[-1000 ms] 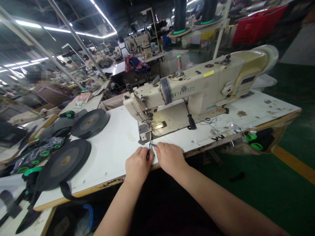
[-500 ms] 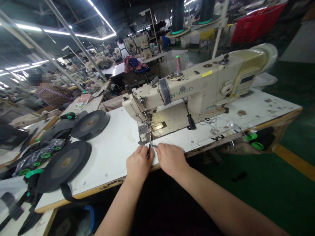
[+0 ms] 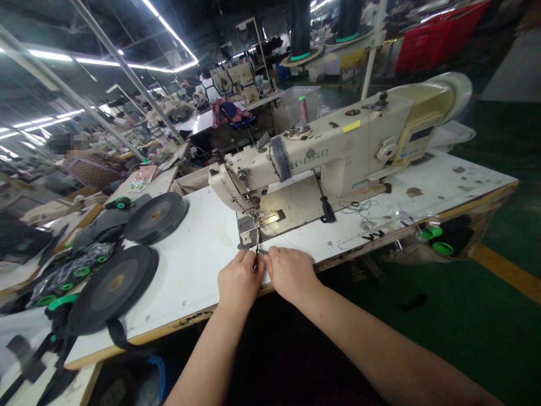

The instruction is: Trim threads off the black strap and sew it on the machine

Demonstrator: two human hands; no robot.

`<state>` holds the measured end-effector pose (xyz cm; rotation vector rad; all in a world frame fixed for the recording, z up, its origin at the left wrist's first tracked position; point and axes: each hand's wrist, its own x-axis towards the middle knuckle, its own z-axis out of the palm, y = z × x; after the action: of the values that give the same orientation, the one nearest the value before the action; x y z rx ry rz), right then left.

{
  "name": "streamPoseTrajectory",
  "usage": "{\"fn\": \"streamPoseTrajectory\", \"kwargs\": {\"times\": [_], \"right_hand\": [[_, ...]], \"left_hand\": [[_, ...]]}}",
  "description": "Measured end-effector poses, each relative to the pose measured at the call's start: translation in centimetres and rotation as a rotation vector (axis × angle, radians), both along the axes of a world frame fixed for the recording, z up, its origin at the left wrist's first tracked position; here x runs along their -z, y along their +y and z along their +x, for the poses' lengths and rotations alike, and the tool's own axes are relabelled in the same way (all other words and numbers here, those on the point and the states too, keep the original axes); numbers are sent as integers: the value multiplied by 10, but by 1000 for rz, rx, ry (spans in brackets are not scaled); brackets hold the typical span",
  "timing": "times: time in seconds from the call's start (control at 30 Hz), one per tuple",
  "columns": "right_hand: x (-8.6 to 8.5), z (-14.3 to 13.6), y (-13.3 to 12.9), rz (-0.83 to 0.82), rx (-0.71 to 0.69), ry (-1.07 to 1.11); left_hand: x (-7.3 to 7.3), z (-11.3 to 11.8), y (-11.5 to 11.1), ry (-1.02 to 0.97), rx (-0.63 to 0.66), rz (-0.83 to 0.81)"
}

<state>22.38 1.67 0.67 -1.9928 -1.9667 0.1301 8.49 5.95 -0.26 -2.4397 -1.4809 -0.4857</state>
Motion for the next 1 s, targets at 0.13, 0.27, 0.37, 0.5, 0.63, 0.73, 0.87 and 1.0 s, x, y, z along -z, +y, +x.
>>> {"fn": "streamPoseTrajectory", "kwargs": {"times": [0.13,0.27,0.37,0.5,0.63,0.73,0.87,1.0], "right_hand": [[0,-2,2,-12,-1,6],[1,-2,0,-5,5,-2],[2,0,-2,-8,14,-3],[2,0,0,-5,4,9],[2,-3,1,6,-1,13],[3,-4,1,28,5,6],[4,-1,0,39,7,-1],[5,2,2,20,9,-2]], "left_hand": [[3,1,0,7,-15,4],[6,0,1,0,-11,15],[6,-1,1,-13,-8,26],[4,-1,0,-13,-2,47],[4,0,0,-9,2,42],[5,0,1,-13,-15,17],[7,-1,4,-17,-15,26],[10,-2,4,-6,9,60]]}}
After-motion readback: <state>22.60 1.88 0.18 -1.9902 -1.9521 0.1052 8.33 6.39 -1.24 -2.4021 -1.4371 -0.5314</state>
